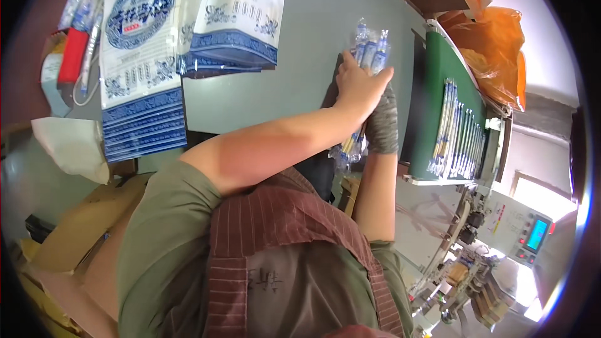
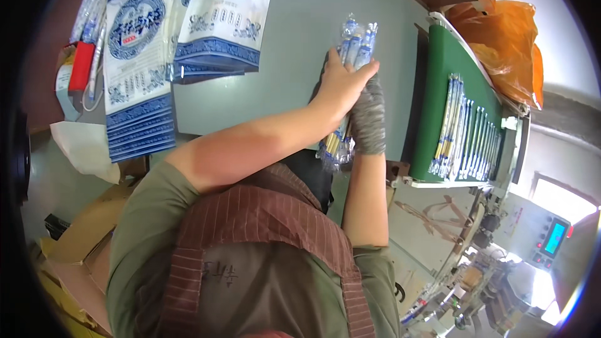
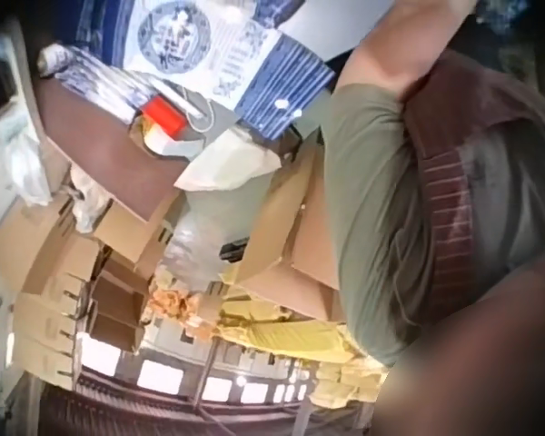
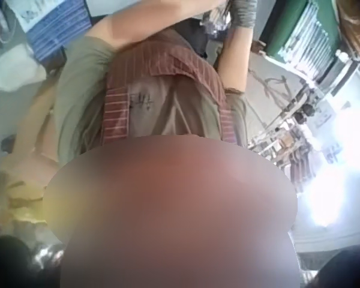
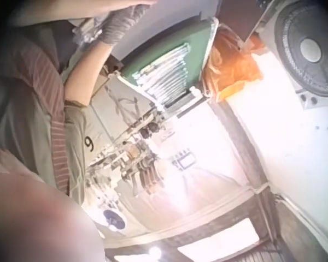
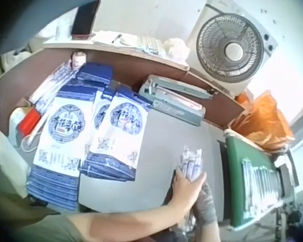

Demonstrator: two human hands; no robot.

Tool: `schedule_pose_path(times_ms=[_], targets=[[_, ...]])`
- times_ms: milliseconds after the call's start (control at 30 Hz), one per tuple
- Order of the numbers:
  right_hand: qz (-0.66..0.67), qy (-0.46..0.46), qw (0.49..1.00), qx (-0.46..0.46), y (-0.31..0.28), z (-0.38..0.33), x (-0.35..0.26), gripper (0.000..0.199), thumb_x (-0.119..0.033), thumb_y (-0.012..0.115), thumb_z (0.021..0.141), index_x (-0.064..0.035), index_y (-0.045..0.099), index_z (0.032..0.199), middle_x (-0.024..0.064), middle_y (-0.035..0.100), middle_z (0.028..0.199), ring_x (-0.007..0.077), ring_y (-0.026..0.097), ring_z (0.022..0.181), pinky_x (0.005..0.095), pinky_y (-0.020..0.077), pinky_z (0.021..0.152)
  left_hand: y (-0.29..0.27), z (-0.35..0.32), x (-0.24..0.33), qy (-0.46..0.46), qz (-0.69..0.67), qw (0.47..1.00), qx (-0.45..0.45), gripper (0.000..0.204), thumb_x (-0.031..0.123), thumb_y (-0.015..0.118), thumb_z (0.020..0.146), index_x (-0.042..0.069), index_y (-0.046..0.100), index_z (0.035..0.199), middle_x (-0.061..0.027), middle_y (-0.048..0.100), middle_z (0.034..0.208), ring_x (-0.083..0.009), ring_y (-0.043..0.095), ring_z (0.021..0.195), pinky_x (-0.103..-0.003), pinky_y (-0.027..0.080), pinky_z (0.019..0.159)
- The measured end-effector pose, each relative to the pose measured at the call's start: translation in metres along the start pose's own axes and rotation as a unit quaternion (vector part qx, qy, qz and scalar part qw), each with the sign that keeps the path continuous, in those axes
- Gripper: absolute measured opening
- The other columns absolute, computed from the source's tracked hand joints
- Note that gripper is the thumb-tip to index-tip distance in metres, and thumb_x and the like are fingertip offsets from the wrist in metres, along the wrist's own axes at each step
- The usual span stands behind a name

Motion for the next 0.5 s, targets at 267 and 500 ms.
schedule_pose_path(times_ms=[267, 500], targets=[[0.212, -0.161, 0.961, -0.068, 0.001, -0.019, -0.114, 0.07, -0.019, 0.076, 0.078, -0.0002, 0.038, 0.135, 0.013, 0.056, 0.121, 0.0237, 0.058, 0.106, 0.0354, 0.0495, 0.088, 0.004, -0.067, 0.114, 0.511, 0.202, 0.828, -0.114, 0.128, 0.058, 0.079, 0.065, 0.002, 0.001, 0.149, -0.0218, 0.019, 0.15, -0.0412, 0.02, 0.138, -0.048, 0.026, 0.11], [0.014, -0.194, 0.973, -0.129, 0.02, -0.05, -0.121, 0.097, -0.027, 0.083, 0.065, -0.0006, 0.032, 0.143, 0.0108, 0.059, 0.112, 0.0186, 0.058, 0.101, 0.0304, 0.0492, 0.084, -0.029, -0.043, 0.05, 0.26, 0.293, 0.879, -0.272, 0.084, 0.035, 0.084, 0.06, -0.002, 0.045, 0.125, -0.0198, 0.063, 0.105, -0.032, 0.064, 0.095, -0.039, 0.05, 0.084]])
Point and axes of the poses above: each hand's wrist, its own z-axis towards the middle knuckle, its own y-axis out of the palm, x = y × z, the point moved 6 cm from there along z, towards the middle knuckle
